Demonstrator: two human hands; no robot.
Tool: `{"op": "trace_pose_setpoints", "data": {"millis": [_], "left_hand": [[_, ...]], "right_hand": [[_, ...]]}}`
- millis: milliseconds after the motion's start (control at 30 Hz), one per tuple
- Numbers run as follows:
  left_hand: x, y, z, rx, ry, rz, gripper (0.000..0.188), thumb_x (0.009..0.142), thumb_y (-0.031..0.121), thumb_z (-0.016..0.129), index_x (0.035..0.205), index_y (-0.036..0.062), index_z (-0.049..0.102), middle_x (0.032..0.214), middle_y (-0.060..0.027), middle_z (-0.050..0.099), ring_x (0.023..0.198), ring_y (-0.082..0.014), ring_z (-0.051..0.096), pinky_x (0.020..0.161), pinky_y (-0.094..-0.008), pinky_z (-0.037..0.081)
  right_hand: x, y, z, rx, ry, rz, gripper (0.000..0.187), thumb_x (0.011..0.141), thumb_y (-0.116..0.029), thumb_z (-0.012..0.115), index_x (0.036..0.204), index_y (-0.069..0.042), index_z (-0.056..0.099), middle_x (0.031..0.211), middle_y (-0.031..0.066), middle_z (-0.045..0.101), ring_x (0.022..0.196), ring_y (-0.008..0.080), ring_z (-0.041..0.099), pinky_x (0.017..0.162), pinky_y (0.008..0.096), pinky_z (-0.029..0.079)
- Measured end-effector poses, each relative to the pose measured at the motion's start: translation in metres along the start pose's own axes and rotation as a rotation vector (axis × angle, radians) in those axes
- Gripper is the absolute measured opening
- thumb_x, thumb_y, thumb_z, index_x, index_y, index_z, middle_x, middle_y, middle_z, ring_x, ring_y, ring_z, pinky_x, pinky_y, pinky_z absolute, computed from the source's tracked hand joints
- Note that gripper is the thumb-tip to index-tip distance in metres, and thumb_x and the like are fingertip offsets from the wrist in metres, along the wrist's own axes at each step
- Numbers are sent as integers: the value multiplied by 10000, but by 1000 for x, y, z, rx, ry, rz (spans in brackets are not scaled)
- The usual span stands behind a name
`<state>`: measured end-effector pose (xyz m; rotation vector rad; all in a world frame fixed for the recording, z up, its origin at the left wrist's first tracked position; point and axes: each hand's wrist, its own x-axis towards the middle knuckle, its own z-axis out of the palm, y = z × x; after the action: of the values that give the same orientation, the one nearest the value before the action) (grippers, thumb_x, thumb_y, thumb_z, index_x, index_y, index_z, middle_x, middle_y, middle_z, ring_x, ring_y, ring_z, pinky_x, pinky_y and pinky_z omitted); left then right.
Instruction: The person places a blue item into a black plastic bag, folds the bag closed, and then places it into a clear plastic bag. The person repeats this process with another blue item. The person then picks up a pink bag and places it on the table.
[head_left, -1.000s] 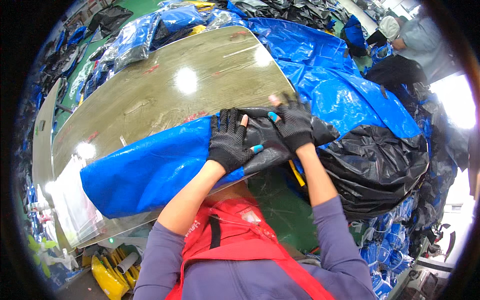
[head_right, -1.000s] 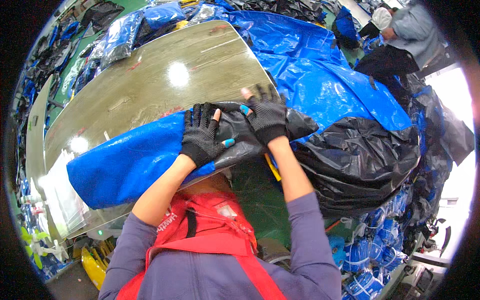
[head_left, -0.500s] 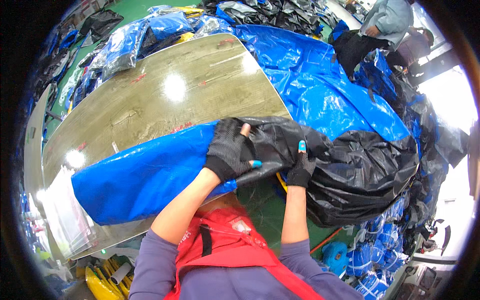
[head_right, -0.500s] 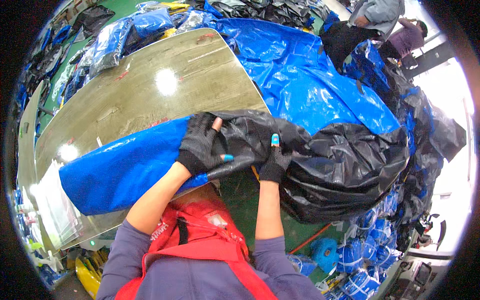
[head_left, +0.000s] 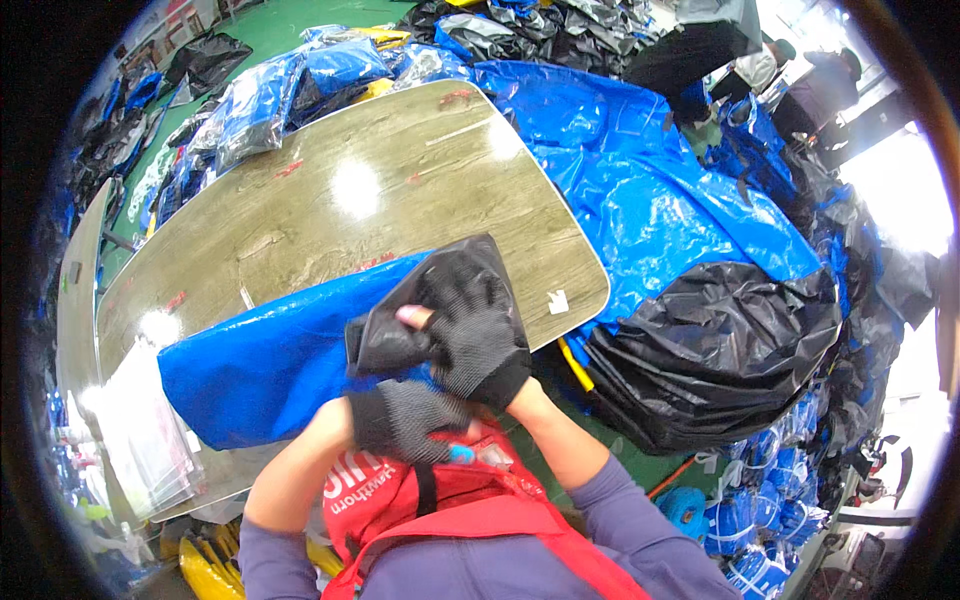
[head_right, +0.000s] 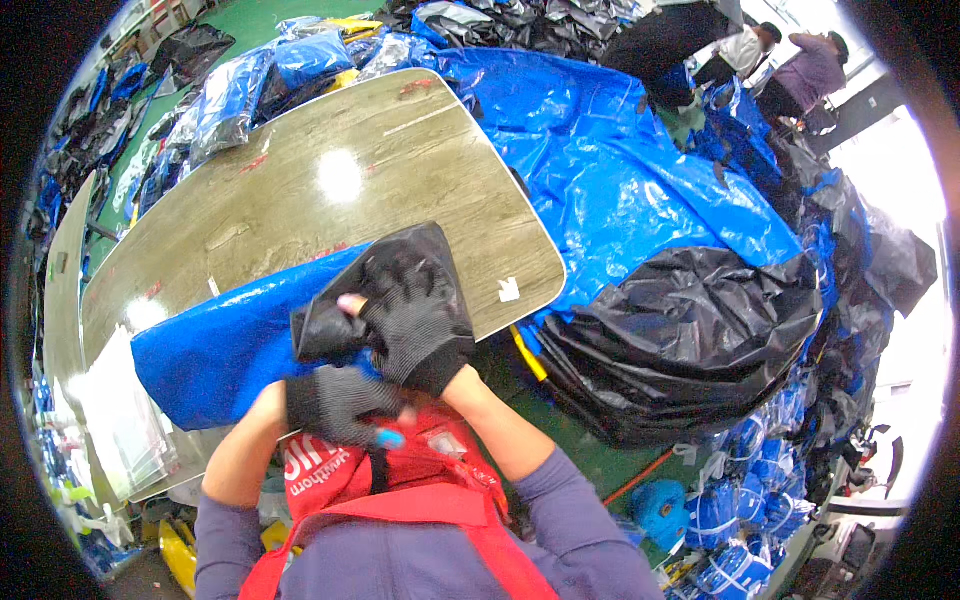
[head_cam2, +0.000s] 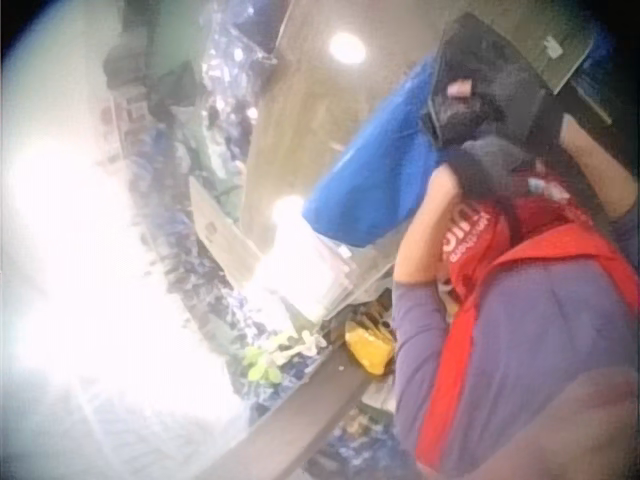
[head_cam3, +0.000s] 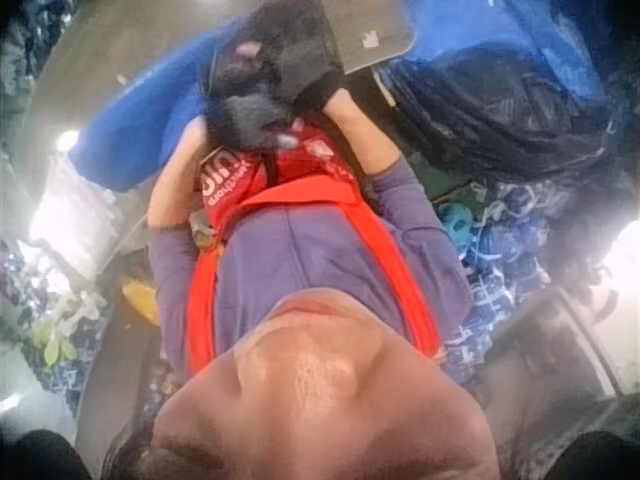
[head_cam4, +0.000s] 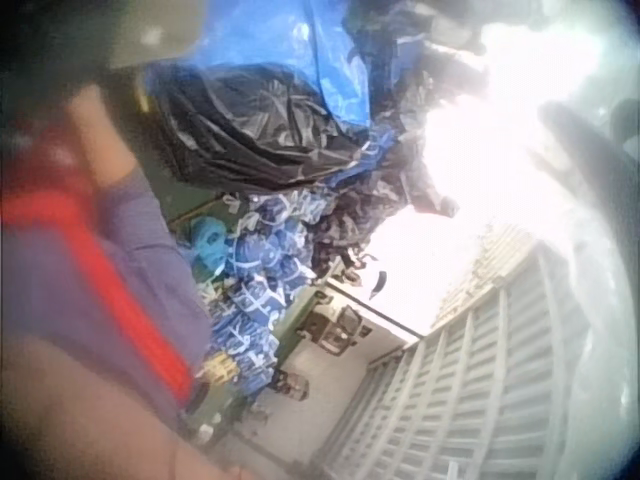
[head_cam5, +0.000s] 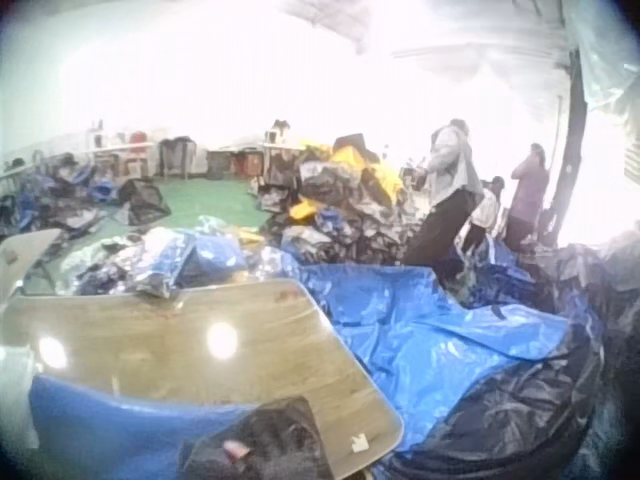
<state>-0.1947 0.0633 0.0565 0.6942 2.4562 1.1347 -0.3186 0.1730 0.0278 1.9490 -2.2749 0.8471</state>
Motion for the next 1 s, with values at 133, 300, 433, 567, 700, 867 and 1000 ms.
{"op": "trace_pose_setpoints", "data": {"millis": [133,300,433,567,700,867,1000], "left_hand": [[-54,-21,5,363,590,-503,512,889,386,496,1306,90,513,1316,-203,506,1292,-370,392,1108,-491,199],[-49,-104,58,688,708,-611,559,908,420,443,1394,146,401,1438,-153,391,1367,-442,234,1114,-593,60],[-58,-98,56,664,711,-568,546,917,408,425,1392,139,405,1433,-188,383,1370,-437,233,1111,-588,76],[-134,-68,33,523,490,-773,674,784,430,591,1334,61,468,1432,-236,356,1355,-403,274,1133,-532,110],[-249,-74,54,1066,754,-1417,857,777,542,608,1350,-58,392,1421,-277,343,1349,-405,282,1123,-501,175],[-309,-100,84,177,1096,-1541,849,800,626,569,1316,-37,449,1321,-290,451,1281,-406,367,1074,-458,270],[-323,-75,85,-862,1376,-839,667,900,453,580,1404,72,366,1346,-131,459,1204,-230,451,968,-367,416]], "right_hand": [[1,2,-4,28,-158,-60,684,647,-380,684,1279,-169,531,1380,226,420,1318,434,320,1118,535,144],[42,34,29,-263,-188,279,703,801,-456,560,1326,-7,432,1333,229,464,1279,367,391,1085,510,237],[48,12,76,-328,-105,271,749,801,-470,563,1355,10,407,1356,245,441,1314,376,356,1099,532,192],[35,-22,89,-214,-213,86,772,804,-527,550,1388,-47,393,1402,250,392,1344,389,316,1096,573,158],[50,-46,92,-275,-251,189,714,846,-520,506,1419,-120,360,1446,238,334,1344,445,281,1072,639,125],[63,-81,140,-235,-345,120,602,869,-542,468,1420,-320,369,1518,176,227,1365,487,183,995,748,114],[66,-85,154,-257,-289,188,580,859,-545,485,1390,-321,424,1509,171,252,1374,460,189,995,741,133]]}}
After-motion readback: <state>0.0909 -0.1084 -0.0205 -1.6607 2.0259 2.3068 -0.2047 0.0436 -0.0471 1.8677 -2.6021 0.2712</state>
